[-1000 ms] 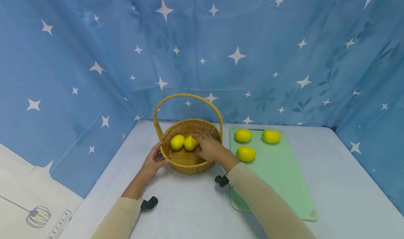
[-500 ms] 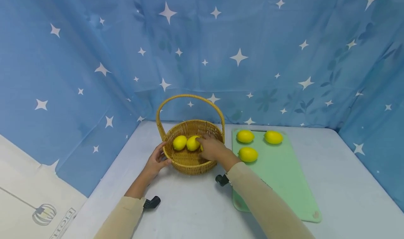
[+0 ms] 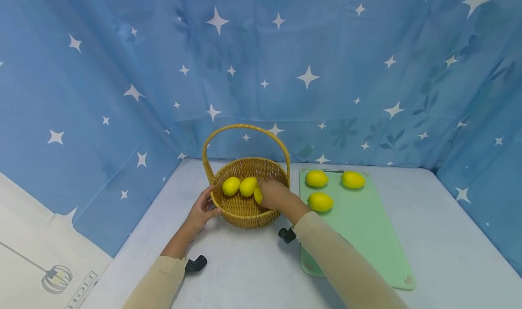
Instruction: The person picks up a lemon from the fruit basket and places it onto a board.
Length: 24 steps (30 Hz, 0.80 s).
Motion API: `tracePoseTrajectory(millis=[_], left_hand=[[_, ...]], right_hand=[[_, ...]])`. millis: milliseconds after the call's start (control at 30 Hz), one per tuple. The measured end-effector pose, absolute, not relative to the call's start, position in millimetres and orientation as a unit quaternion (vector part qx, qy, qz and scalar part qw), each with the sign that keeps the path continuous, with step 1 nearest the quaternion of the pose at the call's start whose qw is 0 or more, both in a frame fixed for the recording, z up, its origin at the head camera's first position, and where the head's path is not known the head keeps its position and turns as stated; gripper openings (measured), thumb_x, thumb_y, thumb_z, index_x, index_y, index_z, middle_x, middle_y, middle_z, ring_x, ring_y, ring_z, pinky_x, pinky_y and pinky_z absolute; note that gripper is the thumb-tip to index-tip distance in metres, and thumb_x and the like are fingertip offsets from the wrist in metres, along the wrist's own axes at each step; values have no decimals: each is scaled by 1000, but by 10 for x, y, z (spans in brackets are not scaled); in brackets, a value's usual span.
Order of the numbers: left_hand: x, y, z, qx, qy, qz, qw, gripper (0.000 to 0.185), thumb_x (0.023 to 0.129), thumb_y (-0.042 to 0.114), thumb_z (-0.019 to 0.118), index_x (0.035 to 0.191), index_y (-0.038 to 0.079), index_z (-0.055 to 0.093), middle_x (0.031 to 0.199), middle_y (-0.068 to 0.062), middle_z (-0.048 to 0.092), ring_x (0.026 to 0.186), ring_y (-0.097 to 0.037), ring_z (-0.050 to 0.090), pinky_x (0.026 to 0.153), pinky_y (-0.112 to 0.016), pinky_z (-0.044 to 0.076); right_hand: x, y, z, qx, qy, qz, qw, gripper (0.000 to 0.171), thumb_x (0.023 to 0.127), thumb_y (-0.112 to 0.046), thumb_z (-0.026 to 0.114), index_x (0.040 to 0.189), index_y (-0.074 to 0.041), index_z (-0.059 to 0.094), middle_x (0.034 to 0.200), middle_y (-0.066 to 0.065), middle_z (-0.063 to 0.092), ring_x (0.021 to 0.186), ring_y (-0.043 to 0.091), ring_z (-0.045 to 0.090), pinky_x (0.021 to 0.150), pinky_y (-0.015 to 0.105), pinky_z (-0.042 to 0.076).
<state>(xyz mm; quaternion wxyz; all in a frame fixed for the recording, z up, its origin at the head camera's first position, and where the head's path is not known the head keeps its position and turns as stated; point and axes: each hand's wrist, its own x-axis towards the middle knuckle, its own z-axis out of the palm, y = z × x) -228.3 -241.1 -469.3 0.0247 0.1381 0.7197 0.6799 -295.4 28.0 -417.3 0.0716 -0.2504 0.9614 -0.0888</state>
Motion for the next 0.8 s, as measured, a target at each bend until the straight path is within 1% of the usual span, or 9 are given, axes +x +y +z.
tracePoseTrajectory(millis=[100, 167, 267, 333, 400, 500, 633, 700, 800], left_hand=[[-2296, -2415, -4691, 134, 722, 679, 23, 82, 90, 7, 71, 155, 8, 20, 154, -28, 21, 141, -44, 21, 112, -55, 21], [-2299, -2415, -4694, 133, 721, 679, 24, 82, 90, 7, 71, 155, 8, 21, 154, -27, 21, 141, -44, 22, 111, -55, 22], [-2315, -2429, -4730, 133, 723, 677, 25, 81, 91, 7, 70, 155, 9, 21, 154, -27, 21, 141, -43, 23, 111, -54, 23], [-2350, -2449, -4800, 134, 724, 676, 24, 81, 91, 7, 70, 155, 10, 21, 155, -26, 21, 141, -43, 22, 111, -53, 24], [-2388, -2468, -4876, 137, 726, 674, 21, 81, 91, 8, 69, 156, 12, 21, 155, -25, 21, 141, -43, 22, 111, -53, 24], [-2422, -2485, -4955, 138, 728, 671, 16, 80, 91, 9, 70, 156, 16, 22, 155, -23, 22, 141, -41, 24, 111, -52, 24], [-2427, -2483, -4947, 139, 731, 668, 9, 79, 92, 8, 69, 155, 17, 24, 156, -21, 23, 141, -40, 25, 111, -52, 26], [-2429, -2481, -4930, 136, 730, 670, 10, 78, 92, 7, 68, 155, 18, 24, 156, -21, 22, 141, -40, 24, 111, -52, 26], [-2406, -2477, -4884, 133, 727, 674, 18, 80, 92, 5, 68, 156, 15, 22, 156, -24, 20, 141, -42, 22, 111, -52, 25]], right_hand=[[-2955, 275, -4156, -252, 961, -83, 73, 68, 94, -25, 62, 151, -4, 32, 136, 15, 53, 120, 28, 53, 100, 41, 44], [-2945, 271, -4139, -256, 961, -75, 77, 59, 96, -24, 61, 147, -4, 41, 135, 13, 55, 118, 27, 54, 98, 40, 45], [-2915, 273, -4111, -265, 958, -64, 87, 40, 95, -20, 62, 132, -7, 59, 128, 10, 56, 105, 23, 57, 91, 38, 47], [-2889, 275, -4098, -263, 958, -60, 97, 32, 94, -18, 62, 124, -11, 65, 126, 10, 56, 103, 23, 56, 88, 39, 46], [-2867, 283, -4092, -259, 959, -56, 102, 29, 93, -17, 63, 121, -13, 68, 128, 12, 55, 104, 25, 56, 90, 40, 46], [-2843, 283, -4087, -255, 961, -44, 97, 33, 92, -18, 63, 125, -14, 66, 127, 16, 56, 108, 29, 56, 91, 42, 47], [-2847, 284, -4070, -254, 963, -29, 84, 30, 90, -20, 68, 119, -11, 67, 106, 12, 61, 86, 23, 57, 75, 37, 49], [-2853, 284, -4067, -253, 963, -37, 86, 32, 88, -18, 70, 120, -12, 67, 102, 8, 63, 81, 20, 55, 71, 35, 48], [-2849, 286, -4067, -254, 961, -59, 95, 41, 87, -16, 71, 127, -13, 64, 111, 6, 65, 93, 20, 59, 79, 35, 49]])
